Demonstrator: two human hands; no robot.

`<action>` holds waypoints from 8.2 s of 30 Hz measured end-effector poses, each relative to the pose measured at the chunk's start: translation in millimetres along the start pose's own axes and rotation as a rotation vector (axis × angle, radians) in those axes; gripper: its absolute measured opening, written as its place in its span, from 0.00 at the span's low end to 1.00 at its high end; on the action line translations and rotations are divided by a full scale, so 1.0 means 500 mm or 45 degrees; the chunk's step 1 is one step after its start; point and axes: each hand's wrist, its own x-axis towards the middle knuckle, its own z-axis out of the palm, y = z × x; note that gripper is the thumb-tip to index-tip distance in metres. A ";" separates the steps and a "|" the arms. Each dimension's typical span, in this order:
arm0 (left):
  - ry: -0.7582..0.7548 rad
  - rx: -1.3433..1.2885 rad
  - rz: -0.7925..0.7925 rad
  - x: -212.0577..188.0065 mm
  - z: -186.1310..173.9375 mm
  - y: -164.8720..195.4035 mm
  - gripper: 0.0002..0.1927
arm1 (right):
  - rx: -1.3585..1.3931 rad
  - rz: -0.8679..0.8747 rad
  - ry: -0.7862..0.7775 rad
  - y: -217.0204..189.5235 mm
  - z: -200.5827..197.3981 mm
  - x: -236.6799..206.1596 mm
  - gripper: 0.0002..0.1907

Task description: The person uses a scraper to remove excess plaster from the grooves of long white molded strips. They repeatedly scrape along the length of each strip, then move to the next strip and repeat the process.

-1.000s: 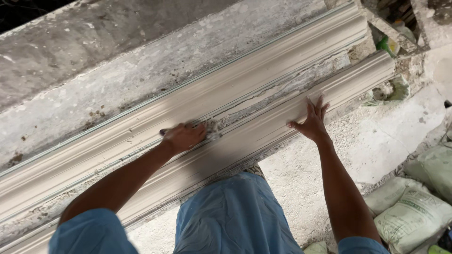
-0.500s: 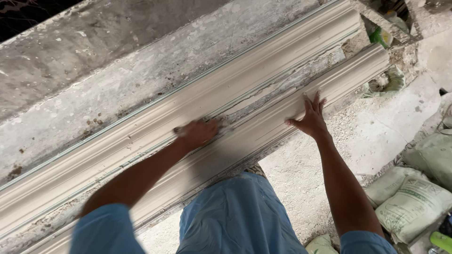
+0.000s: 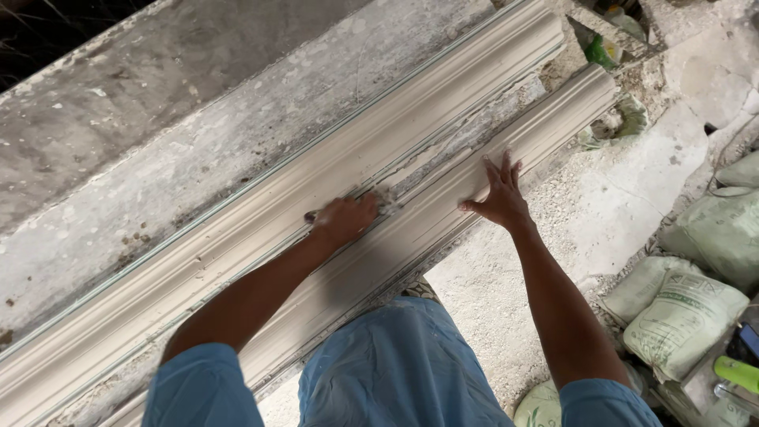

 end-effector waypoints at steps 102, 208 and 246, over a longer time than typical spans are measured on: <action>0.567 -0.942 -0.530 0.242 -0.125 0.143 0.14 | 0.079 -0.432 0.706 0.278 -0.113 0.291 0.31; 0.438 -0.124 -0.146 0.996 -0.441 0.214 0.08 | 0.470 0.024 0.960 0.295 -0.208 0.350 0.35; 2.256 -1.276 -2.488 -0.514 0.406 0.959 0.23 | 0.380 -2.198 -0.186 -0.443 0.449 -0.533 0.17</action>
